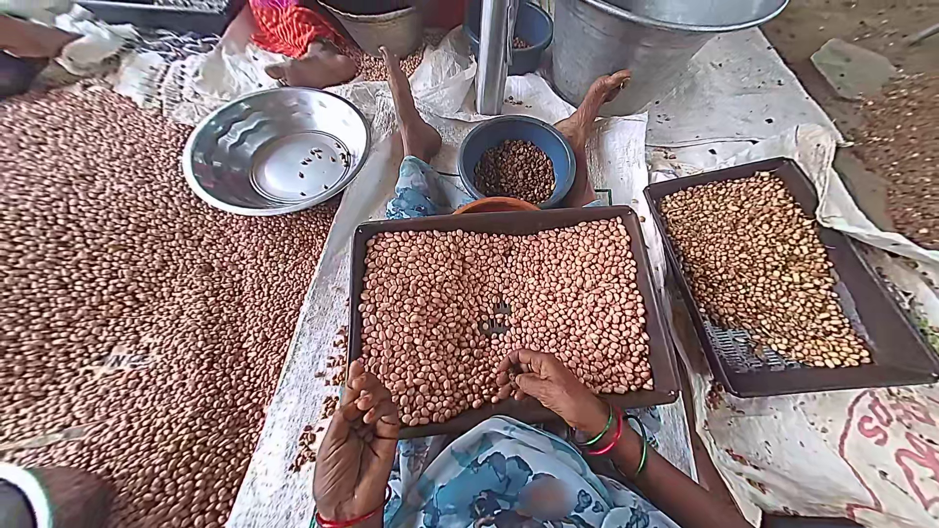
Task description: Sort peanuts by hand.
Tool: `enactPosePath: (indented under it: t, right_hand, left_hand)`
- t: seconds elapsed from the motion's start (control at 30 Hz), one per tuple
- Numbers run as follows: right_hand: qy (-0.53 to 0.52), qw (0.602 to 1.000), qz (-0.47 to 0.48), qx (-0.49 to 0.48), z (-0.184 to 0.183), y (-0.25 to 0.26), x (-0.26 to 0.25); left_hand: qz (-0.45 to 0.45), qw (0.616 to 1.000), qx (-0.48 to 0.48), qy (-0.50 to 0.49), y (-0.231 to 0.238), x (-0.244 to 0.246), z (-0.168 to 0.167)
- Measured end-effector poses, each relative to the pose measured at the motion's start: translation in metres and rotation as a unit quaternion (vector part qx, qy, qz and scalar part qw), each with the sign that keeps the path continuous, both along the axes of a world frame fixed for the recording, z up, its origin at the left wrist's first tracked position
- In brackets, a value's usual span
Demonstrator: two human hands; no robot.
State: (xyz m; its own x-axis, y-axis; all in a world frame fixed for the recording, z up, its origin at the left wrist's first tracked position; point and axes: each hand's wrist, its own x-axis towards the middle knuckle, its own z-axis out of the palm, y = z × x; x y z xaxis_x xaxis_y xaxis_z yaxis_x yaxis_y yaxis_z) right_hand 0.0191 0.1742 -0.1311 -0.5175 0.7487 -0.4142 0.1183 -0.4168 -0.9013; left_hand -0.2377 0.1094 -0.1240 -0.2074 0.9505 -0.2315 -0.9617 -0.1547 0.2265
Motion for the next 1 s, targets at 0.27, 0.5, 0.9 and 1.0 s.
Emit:
enactPosePath:
  t: [0.27, 0.5, 0.9, 1.0]
  right_hand:
    - [0.074, 0.960, 0.064, 0.260, 0.047, -0.007, -0.037]
    - [-0.038, 0.933, 0.121, 0.337, 0.037, 0.020, -0.056]
    - [-0.400, 0.739, 0.227, 0.493, 0.023, 0.115, 0.025]
    - [-0.404, 0.727, 0.123, 0.541, 0.045, 0.115, 0.043]
  left_hand:
    - [-0.141, 0.963, -0.141, 0.182, -0.004, 0.038, 0.003]
    - [-0.153, 0.983, -0.101, 0.017, -0.016, 0.035, 0.008]
    - [-0.023, 0.997, 0.018, -0.078, -0.021, -0.018, 0.012]
    - [0.022, 1.000, 0.001, -0.002, -0.021, -0.027, 0.007]
